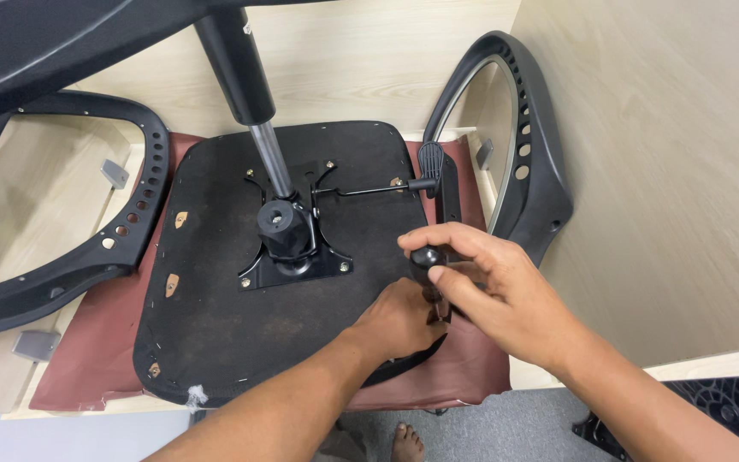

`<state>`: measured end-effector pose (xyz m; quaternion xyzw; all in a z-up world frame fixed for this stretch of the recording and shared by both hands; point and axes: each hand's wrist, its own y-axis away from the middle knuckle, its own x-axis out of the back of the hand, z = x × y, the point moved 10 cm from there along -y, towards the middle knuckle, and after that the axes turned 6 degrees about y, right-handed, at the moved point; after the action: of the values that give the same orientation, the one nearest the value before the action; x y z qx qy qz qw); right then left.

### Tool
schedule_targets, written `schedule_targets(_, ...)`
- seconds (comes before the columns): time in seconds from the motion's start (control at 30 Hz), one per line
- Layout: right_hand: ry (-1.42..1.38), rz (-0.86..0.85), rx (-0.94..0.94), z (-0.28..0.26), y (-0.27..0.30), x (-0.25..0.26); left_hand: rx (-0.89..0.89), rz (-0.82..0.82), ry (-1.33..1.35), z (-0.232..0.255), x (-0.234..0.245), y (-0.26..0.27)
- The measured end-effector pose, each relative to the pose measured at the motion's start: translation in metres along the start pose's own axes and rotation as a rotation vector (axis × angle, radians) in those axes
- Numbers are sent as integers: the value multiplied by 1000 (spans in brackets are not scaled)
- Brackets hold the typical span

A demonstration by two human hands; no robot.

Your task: The person uses a screwdriver to tighten screws on the underside of an office chair base, securing the central column and mounting plate. The chair is upside down on a protective mat, and the person works methodically around the base.

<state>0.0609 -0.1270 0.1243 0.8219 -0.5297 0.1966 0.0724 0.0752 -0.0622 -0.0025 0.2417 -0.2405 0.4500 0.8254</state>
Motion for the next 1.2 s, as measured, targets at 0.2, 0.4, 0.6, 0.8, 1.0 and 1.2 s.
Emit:
schedule_targets(0.2,117,67,89,-10,0,7,-64,25,33,1,5,3)
schedule_targets(0.4,242,40,65,-5,-3,1,-14,30,-70,2,0,-2)
schedule_targets(0.6,32,34,108,-10,-2,4,-12,-24,5,-1,3,1)
schedule_targets(0.8,51,59,19,-4,-5,7,4,6,-53,1,3,-1)
schedule_targets(1.0,159,96,128,-15,-5,10,-73,-16,-22,2,1,-2)
schedule_targets(1.2,75,54,138,-16,-5,9,-7,-5,19,-7,2,-6)
